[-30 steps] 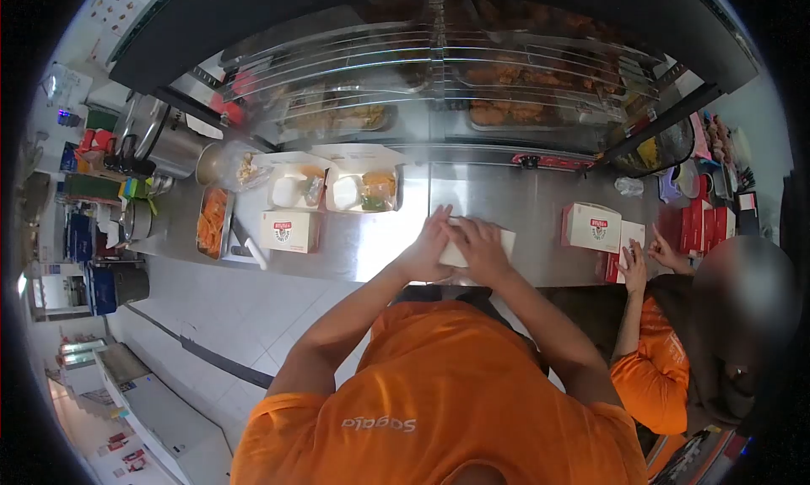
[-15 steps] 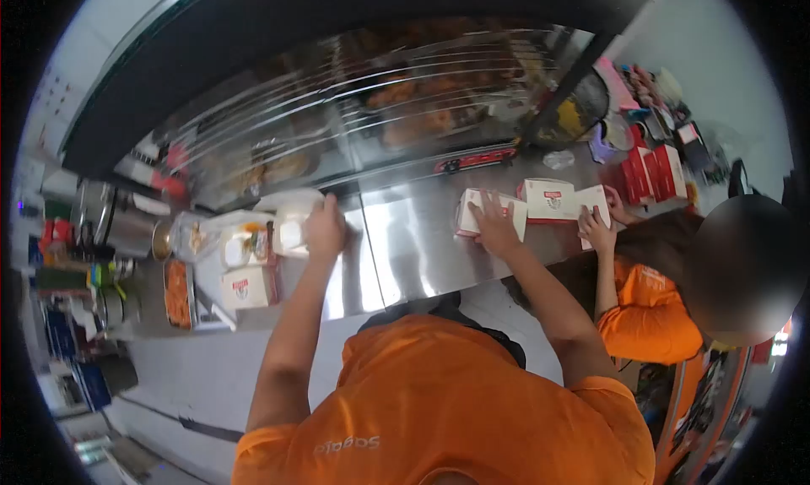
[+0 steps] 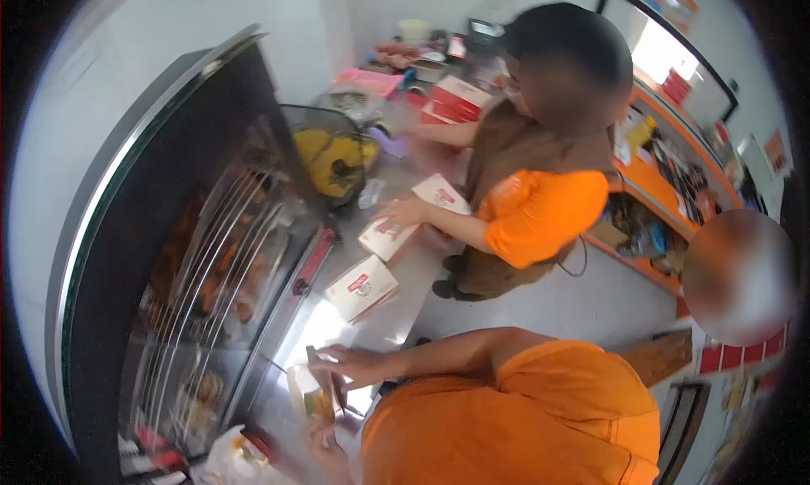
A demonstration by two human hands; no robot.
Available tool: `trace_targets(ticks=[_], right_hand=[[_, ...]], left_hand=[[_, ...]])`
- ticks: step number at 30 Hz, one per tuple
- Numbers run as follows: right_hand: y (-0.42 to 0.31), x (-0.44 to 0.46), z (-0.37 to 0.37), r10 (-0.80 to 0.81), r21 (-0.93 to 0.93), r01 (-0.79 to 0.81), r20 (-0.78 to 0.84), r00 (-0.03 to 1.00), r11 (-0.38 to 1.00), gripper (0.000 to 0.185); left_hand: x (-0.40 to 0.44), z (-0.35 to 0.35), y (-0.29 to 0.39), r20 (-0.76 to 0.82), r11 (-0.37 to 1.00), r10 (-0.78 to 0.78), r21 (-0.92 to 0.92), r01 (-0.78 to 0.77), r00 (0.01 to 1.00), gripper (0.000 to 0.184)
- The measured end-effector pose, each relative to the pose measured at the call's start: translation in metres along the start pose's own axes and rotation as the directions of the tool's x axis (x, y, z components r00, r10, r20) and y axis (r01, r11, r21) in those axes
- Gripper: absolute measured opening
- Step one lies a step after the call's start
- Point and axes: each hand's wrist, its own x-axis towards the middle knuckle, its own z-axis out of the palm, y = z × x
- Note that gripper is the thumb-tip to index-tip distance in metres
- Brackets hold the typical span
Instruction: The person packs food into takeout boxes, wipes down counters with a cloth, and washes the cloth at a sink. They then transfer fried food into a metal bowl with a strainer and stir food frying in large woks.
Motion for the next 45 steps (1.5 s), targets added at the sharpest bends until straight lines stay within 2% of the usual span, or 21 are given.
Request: trace_targets(ticks=[3, 6, 9, 12, 13, 16, 17, 20, 22, 23, 26, 27, 28, 30, 31, 35, 38, 39, 42, 43, 45], right_hand=[[-0.005, -0.007, 0.025, -0.012, 0.158, 0.019, -0.047, 0.999, 0.987, 0.089], [-0.019, -0.005, 0.023, 0.014, 0.266, -0.018, 0.015, 1.000, 0.964, 0.073], [-0.023, -0.003, 0.014, 0.033, 0.304, -0.059, 0.090, 0.995, 0.951, 0.063], [-0.008, -0.005, 0.024, -0.024, 0.173, 0.010, 0.080, 0.997, 0.985, 0.054], [-0.009, -0.004, 0.011, -0.043, 0.241, 0.008, 0.140, 0.989, 0.971, 0.048], [-0.010, -0.006, -0.004, -0.209, 0.044, 0.210, -0.013, 0.978, 0.977, 0.041], [-0.006, -0.006, -0.002, -0.101, 0.038, 0.100, 0.015, 0.995, 0.994, 0.042], [-0.001, -0.004, 0.007, 0.198, 0.110, -0.213, 0.136, 0.971, 0.971, 0.047], [-0.011, 0.006, -0.009, 0.331, 0.241, -0.399, 0.279, 0.901, 0.884, 0.052], [-0.003, 0.012, -0.004, 0.350, 0.252, -0.418, 0.272, 0.896, 0.873, 0.058], [0.030, 0.028, 0.040, 0.330, 0.314, -0.397, 0.246, 0.912, 0.863, 0.074], [0.046, 0.030, 0.050, 0.281, 0.345, -0.346, 0.226, 0.933, 0.872, 0.078], [0.057, 0.033, 0.058, 0.229, 0.379, -0.296, 0.210, 0.950, 0.877, 0.084], [0.047, 0.029, 0.047, 0.271, 0.340, -0.331, 0.214, 0.939, 0.880, 0.067], [0.033, 0.030, 0.026, 0.303, 0.253, -0.377, 0.285, 0.909, 0.891, 0.061], [0.044, 0.049, 0.016, 0.278, 0.044, -0.341, 0.488, 0.827, 0.939, 0.058], [0.031, 0.042, 0.010, 0.303, 0.178, -0.378, 0.342, 0.890, 0.908, 0.060], [0.032, 0.047, 0.010, 0.350, 0.117, -0.412, 0.352, 0.868, 0.904, 0.060], [0.044, 0.055, 0.030, 0.473, -0.073, -0.477, 0.331, 0.817, 0.876, 0.062], [0.045, 0.059, 0.034, 0.492, -0.147, -0.470, 0.300, 0.818, 0.871, 0.062], [0.040, 0.062, 0.035, 0.528, -0.188, -0.495, 0.242, 0.814, 0.848, 0.061]], left_hand=[[-0.028, -0.011, -0.032, -0.027, 0.861, -0.476, 0.187, 0.472, 0.879, 0.036], [0.018, -0.004, 0.076, -0.264, 0.741, -0.428, 0.445, 0.503, 0.864, 0.019], [0.008, -0.013, 0.056, 0.023, 0.797, 0.018, 0.603, -0.028, 1.000, 0.026], [0.006, -0.008, 0.041, 0.000, 0.971, -0.204, 0.127, 0.202, 0.979, 0.021], [0.008, -0.010, 0.040, -0.015, 0.965, -0.243, 0.097, 0.243, 0.970, 0.023], [0.012, -0.022, 0.040, 0.004, 0.973, 0.075, 0.220, -0.074, 0.997, 0.027], [-0.003, -0.025, 0.008, 0.007, 0.975, -0.106, 0.199, 0.103, 0.994, 0.028], [-0.027, -0.024, -0.042, -0.133, 0.843, -0.170, 0.494, 0.214, 0.976, 0.036], [-0.008, -0.029, -0.030, -0.041, 0.846, -0.522, 0.101, 0.523, 0.852, 0.042], [0.004, -0.029, -0.019, 0.062, 0.751, -0.651, -0.094, 0.654, 0.756, 0.044], [0.015, -0.028, -0.012, 0.164, 0.737, -0.634, -0.167, 0.654, 0.756, 0.048], [0.010, -0.031, -0.046, 0.268, 0.761, -0.614, -0.051, 0.647, 0.743, 0.044], [0.005, -0.020, -0.069, 0.281, 0.623, -0.668, -0.296, 0.724, 0.689, 0.043], [-0.002, -0.006, -0.097, 0.348, 0.202, -0.735, -0.706, 0.678, 0.582, 0.040], [-0.002, -0.001, -0.090, 0.287, 0.294, -0.694, -0.724, 0.624, 0.660, 0.037], [-0.018, 0.004, -0.104, 0.190, 0.413, -0.763, -0.592, 0.692, 0.618, 0.035], [-0.010, 0.018, -0.117, 0.121, 0.476, -0.795, -0.483, 0.735, 0.595, 0.034], [-0.014, 0.026, -0.114, -0.020, 0.617, -0.708, -0.505, 0.604, 0.706, 0.033], [-0.018, 0.033, -0.130, -0.136, 0.808, -0.573, 0.075, 0.585, 0.808, 0.041], [-0.014, 0.036, -0.122, -0.223, 0.826, -0.498, 0.171, 0.536, 0.838, 0.047], [-0.001, 0.025, -0.092, -0.158, 0.784, -0.566, 0.197, 0.588, 0.809, 0.047]])
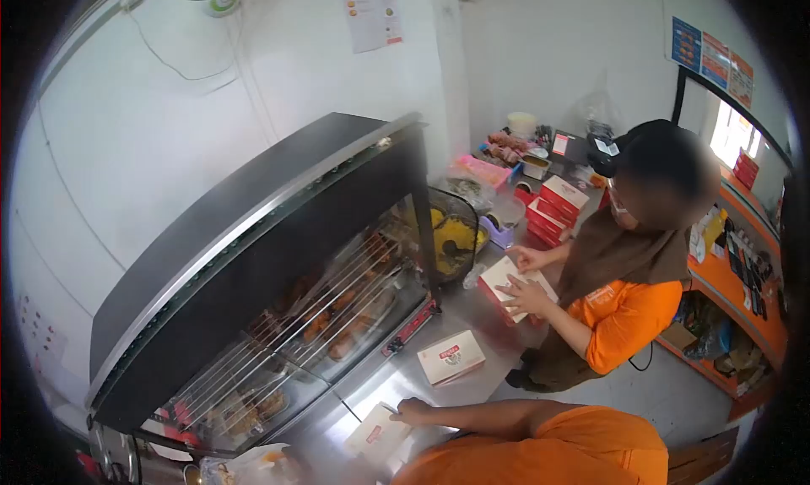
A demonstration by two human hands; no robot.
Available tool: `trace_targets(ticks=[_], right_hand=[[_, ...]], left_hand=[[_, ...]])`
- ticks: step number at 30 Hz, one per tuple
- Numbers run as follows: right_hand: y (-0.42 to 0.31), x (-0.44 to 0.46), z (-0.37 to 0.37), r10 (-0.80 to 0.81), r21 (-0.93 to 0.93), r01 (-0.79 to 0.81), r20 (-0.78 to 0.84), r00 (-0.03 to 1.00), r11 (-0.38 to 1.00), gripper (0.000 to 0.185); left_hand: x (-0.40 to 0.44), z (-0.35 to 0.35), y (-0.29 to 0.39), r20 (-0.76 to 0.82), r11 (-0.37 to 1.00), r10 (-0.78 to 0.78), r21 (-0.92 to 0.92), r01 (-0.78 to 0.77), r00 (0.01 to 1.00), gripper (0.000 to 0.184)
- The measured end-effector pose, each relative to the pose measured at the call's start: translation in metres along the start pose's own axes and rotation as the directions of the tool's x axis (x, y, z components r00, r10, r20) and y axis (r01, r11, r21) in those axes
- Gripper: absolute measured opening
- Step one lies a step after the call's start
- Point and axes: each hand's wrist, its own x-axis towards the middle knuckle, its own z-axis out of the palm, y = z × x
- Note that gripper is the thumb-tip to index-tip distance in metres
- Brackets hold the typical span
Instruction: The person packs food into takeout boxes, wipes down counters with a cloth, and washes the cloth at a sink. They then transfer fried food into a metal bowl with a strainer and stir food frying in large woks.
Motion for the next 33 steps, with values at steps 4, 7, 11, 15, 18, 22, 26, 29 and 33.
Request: trace_targets(ticks=[4, 7, 11, 15, 18, 22, 26, 29, 33], right_hand=[[0.022, 0.029, 0.011, -0.086, -0.055, 0.089, 0.061, 0.994, 0.994, 0.058], [0.007, 0.024, 0.003, -0.090, -0.051, 0.093, 0.050, 0.995, 0.994, 0.044], [-0.009, 0.018, 0.018, -0.460, -0.134, 0.441, -0.326, 0.826, 0.887, 0.035], [-0.003, 0.032, 0.045, -0.643, -0.356, 0.544, -0.290, 0.708, 0.760, 0.020], [-0.022, 0.016, 0.036, -0.677, -0.567, 0.471, -0.224, 0.701, 0.675, 0.011], [-0.009, 0.034, 0.046, -0.589, -0.299, 0.508, -0.443, 0.676, 0.808, 0.017], [-0.008, 0.037, 0.047, -0.544, -0.380, 0.427, -0.293, 0.786, 0.821, 0.019], [-0.012, 0.034, 0.024, -0.527, -0.617, 0.359, -0.106, 0.843, 0.700, 0.021], [0.057, 0.056, -0.022, -0.629, -0.591, 0.414, -0.214, 0.747, 0.693, 0.027]], left_hand=[[0.032, 0.005, -0.028, 0.239, 0.995, -0.066, 0.084, 0.047, 0.969, 0.047], [0.047, -0.001, -0.037, 0.296, 0.977, 0.099, 0.154, -0.149, 0.950, 0.047], [0.047, 0.001, 0.023, 0.027, 0.923, 0.376, 0.077, -0.377, 0.926, 0.037], [0.042, 0.038, 0.032, -0.286, 0.918, 0.373, -0.022, -0.395, 0.883, 0.027], [0.047, 0.045, 0.031, -0.412, 0.906, 0.377, -0.024, -0.423, 0.829, 0.023], [0.046, 0.041, 0.026, -0.250, 0.937, 0.248, -0.184, -0.298, 0.936, 0.026], [0.038, 0.028, 0.058, -0.306, 0.939, 0.097, -0.289, -0.189, 0.947, 0.024], [0.038, 0.017, 0.032, -0.350, 0.939, 0.294, -0.066, -0.337, 0.889, 0.030], [0.008, -0.089, 0.023, -0.543, 0.927, 0.368, 0.274, -0.256, 0.755, 0.066]])
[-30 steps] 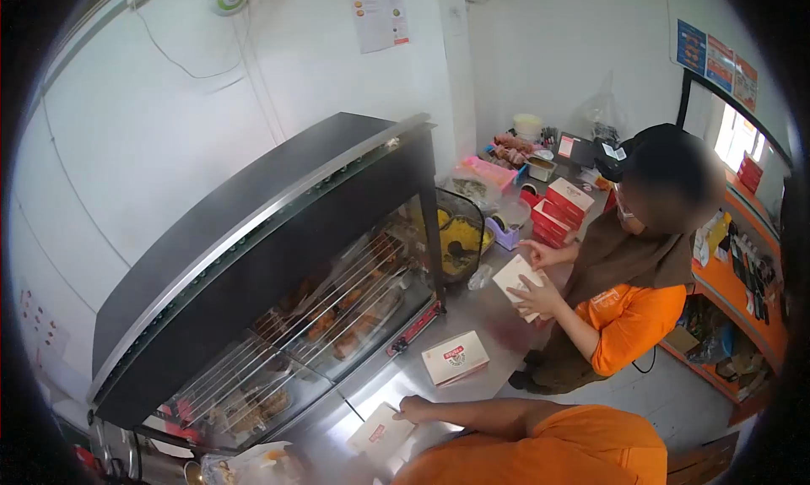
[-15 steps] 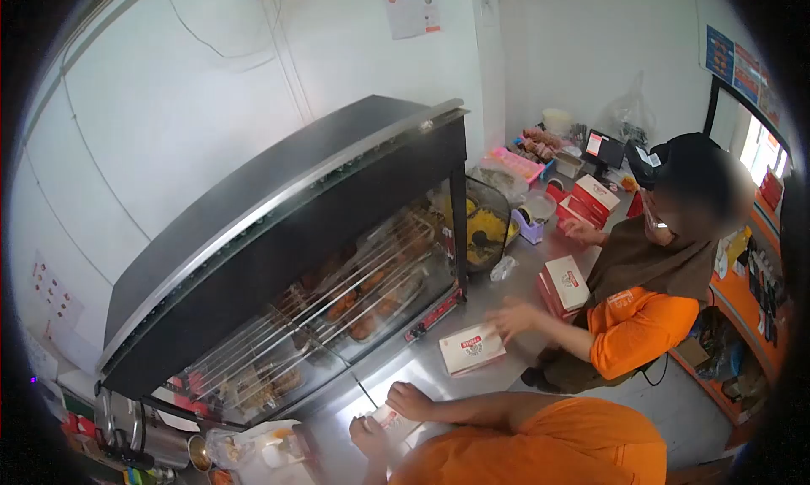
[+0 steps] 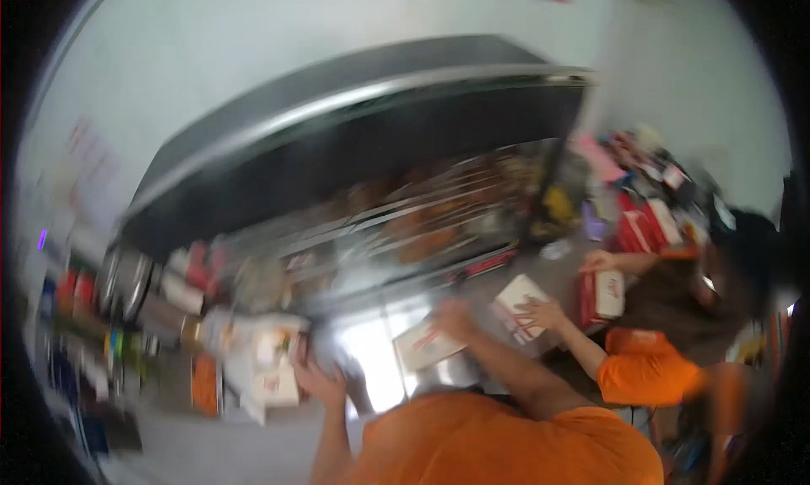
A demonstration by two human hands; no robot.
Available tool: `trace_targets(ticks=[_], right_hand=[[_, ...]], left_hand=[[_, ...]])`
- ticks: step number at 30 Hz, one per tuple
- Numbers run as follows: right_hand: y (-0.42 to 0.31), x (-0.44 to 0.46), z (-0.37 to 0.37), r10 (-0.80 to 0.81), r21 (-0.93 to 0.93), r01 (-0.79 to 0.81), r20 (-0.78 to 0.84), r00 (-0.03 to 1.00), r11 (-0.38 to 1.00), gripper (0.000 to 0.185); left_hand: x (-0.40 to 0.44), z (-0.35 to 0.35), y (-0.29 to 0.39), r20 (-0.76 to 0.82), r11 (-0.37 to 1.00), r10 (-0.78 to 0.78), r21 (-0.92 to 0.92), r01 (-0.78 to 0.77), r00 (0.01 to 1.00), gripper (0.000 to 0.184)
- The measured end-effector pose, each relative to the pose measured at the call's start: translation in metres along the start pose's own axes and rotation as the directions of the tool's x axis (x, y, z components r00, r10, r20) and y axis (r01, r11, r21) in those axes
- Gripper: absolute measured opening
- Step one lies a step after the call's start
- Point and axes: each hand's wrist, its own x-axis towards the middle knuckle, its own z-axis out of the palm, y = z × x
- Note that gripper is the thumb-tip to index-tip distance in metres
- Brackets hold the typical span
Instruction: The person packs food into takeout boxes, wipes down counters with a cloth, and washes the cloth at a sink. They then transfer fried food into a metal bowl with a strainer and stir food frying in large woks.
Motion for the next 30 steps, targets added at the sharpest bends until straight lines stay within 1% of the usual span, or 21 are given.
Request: trace_targets(ticks=[1, 2, 3, 4, 5, 6, 8, 9, 10, 12, 14, 15, 16, 18, 19, 20, 22, 24, 26, 27, 30], right_hand=[[0.020, -0.002, -0.013, 0.113, 0.028, -0.112, -0.059, 0.992, 0.993, 0.027], [0.056, -0.017, 0.006, 0.229, 0.231, -0.214, -0.041, 0.973, 0.949, 0.037], [0.039, -0.017, -0.042, 0.188, 0.155, -0.182, -0.022, 0.982, 0.971, 0.049], [0.018, -0.014, -0.099, 0.146, 0.080, -0.146, -0.004, 0.989, 0.986, 0.062], [0.011, -0.023, -0.102, 0.148, 0.164, -0.150, 0.023, 0.989, 0.975, 0.067], [-0.009, -0.021, -0.113, 0.054, 0.158, -0.069, 0.096, 0.994, 0.985, 0.064], [-0.040, -0.020, -0.130, -0.106, 0.149, 0.075, 0.217, 0.970, 0.986, 0.061], [-0.038, -0.028, -0.108, -0.128, 0.119, 0.102, 0.227, 0.966, 0.988, 0.056], [-0.028, -0.037, -0.088, -0.120, -0.058, 0.136, 0.228, 0.966, 0.989, 0.057], [-0.009, -0.050, -0.061, -0.088, -0.408, 0.174, 0.221, 0.971, 0.896, 0.059], [-0.015, -0.042, -0.052, -0.029, -0.283, 0.064, 0.129, 0.991, 0.957, 0.062], [-0.024, -0.038, -0.048, 0.011, -0.212, 0.008, 0.088, 0.996, 0.977, 0.064], [-0.041, -0.032, -0.050, -0.053, -0.046, 0.058, 0.105, 0.993, 0.997, 0.068], [-0.088, -0.009, -0.066, -0.177, 0.282, 0.142, 0.101, 0.979, 0.949, 0.076], [-0.111, 0.002, -0.080, -0.200, 0.289, 0.154, 0.136, 0.970, 0.945, 0.081], [-0.131, 0.012, -0.088, -0.224, 0.297, 0.167, 0.169, 0.960, 0.940, 0.087], [-0.159, 0.028, -0.087, -0.178, 0.212, 0.131, 0.220, 0.959, 0.968, 0.076], [-0.162, 0.030, -0.082, -0.139, 0.122, 0.111, 0.251, 0.958, 0.986, 0.067], [-0.145, 0.028, -0.052, -0.097, 0.018, 0.096, 0.255, 0.962, 0.995, 0.060], [-0.121, 0.022, -0.025, -0.103, -0.016, 0.108, 0.198, 0.975, 0.994, 0.046], [-0.080, 0.007, -0.041, -0.177, -0.019, 0.185, 0.211, 0.961, 0.983, 0.038]], left_hand=[[-0.018, -0.010, -0.030, -0.057, 0.914, -0.192, 0.354, 0.200, 0.980, 0.073], [-0.025, -0.012, -0.067, -0.110, 0.754, -0.402, 0.523, 0.397, 0.909, 0.080], [-0.023, -0.025, -0.078, -0.154, 0.719, -0.473, 0.501, 0.481, 0.867, 0.086], [0.006, -0.059, -0.062, 0.129, 0.622, -0.737, 0.513, 0.591, 0.663, 0.090], [-0.015, -0.040, -0.095, 0.065, 0.636, -0.703, 0.503, 0.585, 0.708, 0.093], [-0.040, -0.014, -0.133, 0.003, 0.663, -0.651, 0.489, 0.566, 0.759, 0.097], [-0.058, 0.008, -0.132, 0.008, 0.588, -0.605, 0.678, 0.441, 0.796, 0.103], [-0.066, 0.017, -0.131, 0.024, 0.585, -0.638, 0.665, 0.464, 0.769, 0.104], [-0.069, 0.027, -0.126, 0.047, 0.588, -0.663, 0.650, 0.482, 0.747, 0.104], [-0.066, 0.015, -0.076, 0.204, 0.632, -0.673, 0.658, 0.410, 0.711, 0.100], [-0.058, 0.013, -0.031, 0.334, 0.695, -0.666, 0.603, 0.392, 0.667, 0.097], [-0.056, 0.012, -0.006, 0.416, 0.751, -0.606, 0.580, 0.316, 0.678, 0.094], [-0.053, 0.010, 0.017, 0.497, 0.802, -0.540, 0.548, 0.237, 0.679, 0.091], [-0.040, 0.009, 0.045, 0.666, 0.931, -0.364, 0.275, 0.240, 0.651, 0.085], [-0.012, -0.011, 0.066, 0.723, 0.942, -0.274, 0.071, 0.327, 0.634, 0.085], [-0.009, 0.007, 0.054, 0.575, 0.935, -0.293, 0.006, 0.354, 0.764, 0.087], [-0.010, 0.061, 0.007, 0.206, 0.920, -0.338, -0.132, 0.369, 0.918, 0.089], [0.042, 0.081, -0.042, -0.057, 0.916, -0.400, -0.017, 0.400, 0.915, 0.095], [0.100, 0.056, -0.038, -0.121, 0.813, -0.578, -0.009, 0.582, 0.807, 0.092], [0.115, 0.055, -0.050, -0.082, 0.800, -0.600, -0.047, 0.599, 0.795, 0.089], [0.132, 0.054, -0.078, 0.005, 0.751, -0.652, -0.134, 0.646, 0.758, 0.076]])
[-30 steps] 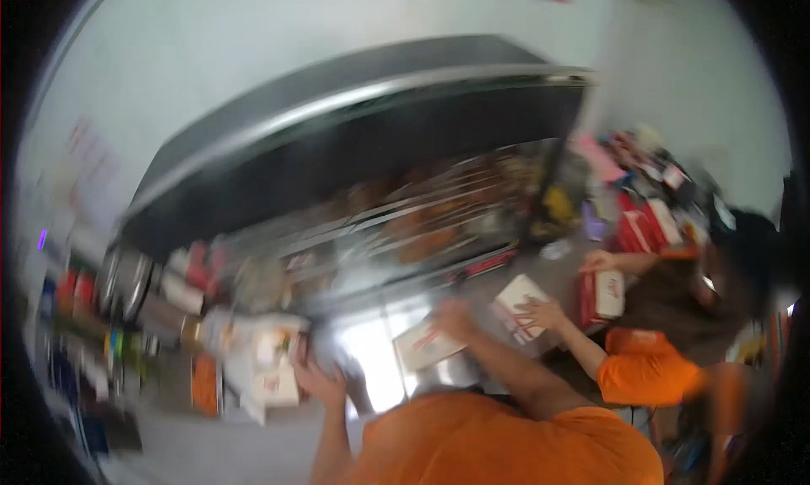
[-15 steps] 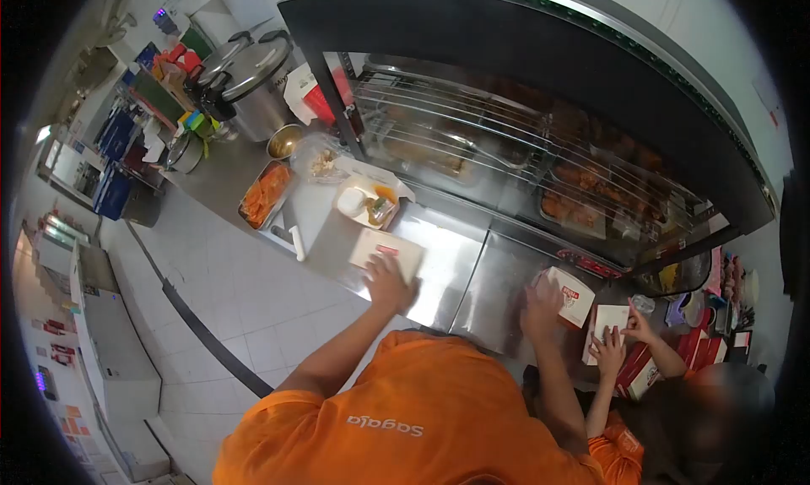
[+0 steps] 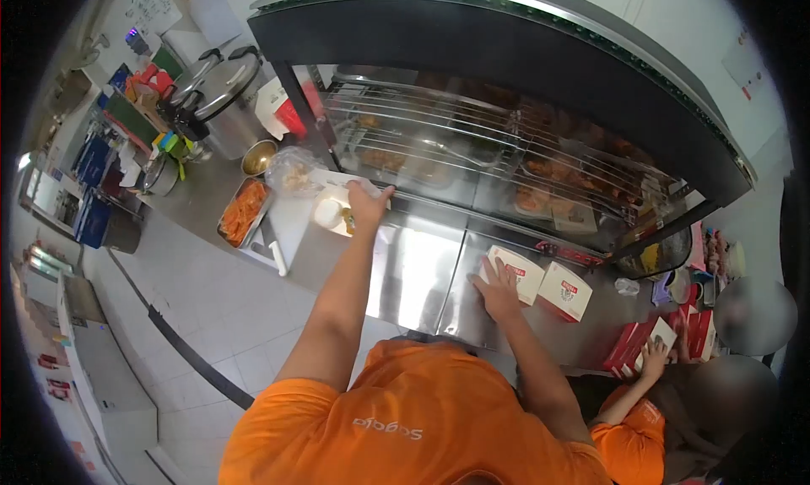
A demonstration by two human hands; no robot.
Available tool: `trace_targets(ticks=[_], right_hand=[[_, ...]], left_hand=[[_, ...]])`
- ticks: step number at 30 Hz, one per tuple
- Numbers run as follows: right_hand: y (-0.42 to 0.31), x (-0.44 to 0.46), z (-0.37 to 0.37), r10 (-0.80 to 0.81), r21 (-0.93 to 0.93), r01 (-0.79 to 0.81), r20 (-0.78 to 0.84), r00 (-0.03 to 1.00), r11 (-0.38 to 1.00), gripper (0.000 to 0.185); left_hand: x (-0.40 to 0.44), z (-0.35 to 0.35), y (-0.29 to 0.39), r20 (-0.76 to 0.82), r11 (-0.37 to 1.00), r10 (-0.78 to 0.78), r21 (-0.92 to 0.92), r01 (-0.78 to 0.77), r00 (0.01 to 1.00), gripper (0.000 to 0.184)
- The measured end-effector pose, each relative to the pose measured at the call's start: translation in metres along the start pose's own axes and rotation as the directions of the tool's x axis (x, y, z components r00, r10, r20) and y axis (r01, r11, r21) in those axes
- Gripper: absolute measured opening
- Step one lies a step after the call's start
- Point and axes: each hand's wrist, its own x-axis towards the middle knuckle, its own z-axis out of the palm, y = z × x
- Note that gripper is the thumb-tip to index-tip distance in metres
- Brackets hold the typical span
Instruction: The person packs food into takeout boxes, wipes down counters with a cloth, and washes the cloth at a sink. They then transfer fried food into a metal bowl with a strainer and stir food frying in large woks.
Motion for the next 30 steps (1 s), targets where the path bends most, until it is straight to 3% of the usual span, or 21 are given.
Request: trace_targets(ticks=[2, 3, 4, 6, 7, 10, 12, 14, 16, 18, 19, 22, 23, 26, 27, 30], right_hand=[[0.021, -0.018, -0.004, 0.049, -0.032, -0.048, 0.009, 0.999, 0.998, 0.036], [0.031, -0.028, -0.007, 0.075, -0.070, -0.073, 0.020, 0.997, 0.995, 0.037], [0.039, -0.037, -0.012, 0.104, -0.107, -0.099, 0.033, 0.994, 0.989, 0.037], [0.049, -0.051, -0.021, 0.131, -0.123, -0.142, -0.089, 0.987, 0.982, 0.036], [0.051, -0.057, -0.025, 0.171, -0.105, -0.185, -0.128, 0.977, 0.977, 0.036], [0.048, -0.061, -0.047, 0.194, 0.060, -0.185, -0.238, 0.952, 0.981, 0.032], [0.037, -0.059, -0.041, 0.195, 0.180, -0.152, -0.248, 0.949, 0.972, 0.028], [0.017, -0.047, -0.035, 0.212, 0.324, -0.144, -0.184, 0.960, 0.935, 0.036], [-0.001, -0.031, -0.025, 0.228, 0.461, -0.129, -0.167, 0.959, 0.878, 0.045], [-0.014, -0.019, -0.019, 0.254, 0.576, -0.103, -0.188, 0.949, 0.811, 0.057], [-0.018, -0.012, -0.023, 0.273, 0.675, -0.143, -0.090, 0.958, 0.724, 0.072], [-0.036, -0.001, -0.044, 0.217, 0.612, -0.090, -0.137, 0.966, 0.785, 0.076], [-0.037, -0.001, -0.041, 0.162, 0.633, -0.039, -0.139, 0.977, 0.773, 0.074], [-0.048, -0.015, -0.028, 0.191, 0.705, -0.067, -0.098, 0.977, 0.706, 0.069], [-0.050, -0.018, -0.024, 0.192, 0.692, -0.036, -0.148, 0.970, 0.721, 0.062], [-0.053, -0.030, -0.023, 0.273, 0.723, -0.256, 0.096, 0.957, 0.642, 0.057]], left_hand=[[0.001, 0.001, -0.009, 0.003, 0.999, -0.034, -0.019, 0.035, 0.999, 0.063], [0.006, 0.015, -0.028, -0.067, 0.997, 0.019, 0.073, -0.014, 0.998, 0.046], [0.005, 0.020, -0.037, -0.093, 0.994, 0.008, 0.106, 0.002, 0.996, 0.041], [-0.003, 0.027, -0.048, -0.136, 0.985, -0.008, 0.170, 0.031, 0.991, 0.031], [-0.013, 0.027, -0.053, -0.112, 0.987, 0.094, 0.139, -0.078, 0.989, 0.023], [-0.062, 0.028, -0.061, -0.079, 0.947, 0.271, 0.199, -0.251, 0.959, 0.017], [-0.111, 0.014, -0.063, 0.054, 0.940, 0.285, -0.213, -0.268, 0.957, 0.015], [-0.155, -0.011, -0.036, 0.198, 0.936, 0.279, -0.275, -0.220, 0.940, 0.016], [-0.186, -0.033, -0.016, 0.362, 0.925, 0.365, -0.249, -0.288, 0.858, 0.019], [-0.207, -0.036, -0.027, 0.358, 0.816, 0.556, -0.406, -0.411, 0.750, 0.020], [-0.216, -0.055, -0.024, 0.490, 0.856, 0.516, -0.260, -0.447, 0.703, 0.019], [-0.234, -0.077, -0.027, 0.308, 0.816, 0.574, -0.141, -0.560, 0.759, 0.017], [-0.242, -0.081, -0.037, 0.234, 0.828, 0.542, 0.017, -0.561, 0.807, 0.018], [-0.248, -0.085, -0.033, 0.387, 0.986, 0.160, -0.113, -0.125, 0.908, 0.020], [-0.253, -0.087, -0.027, 0.342, 0.959, 0.283, -0.069, -0.277, 0.896, 0.023], [-0.252, -0.090, -0.005, 0.526, 0.949, 0.229, -0.309, -0.066, 0.819, 0.028]])
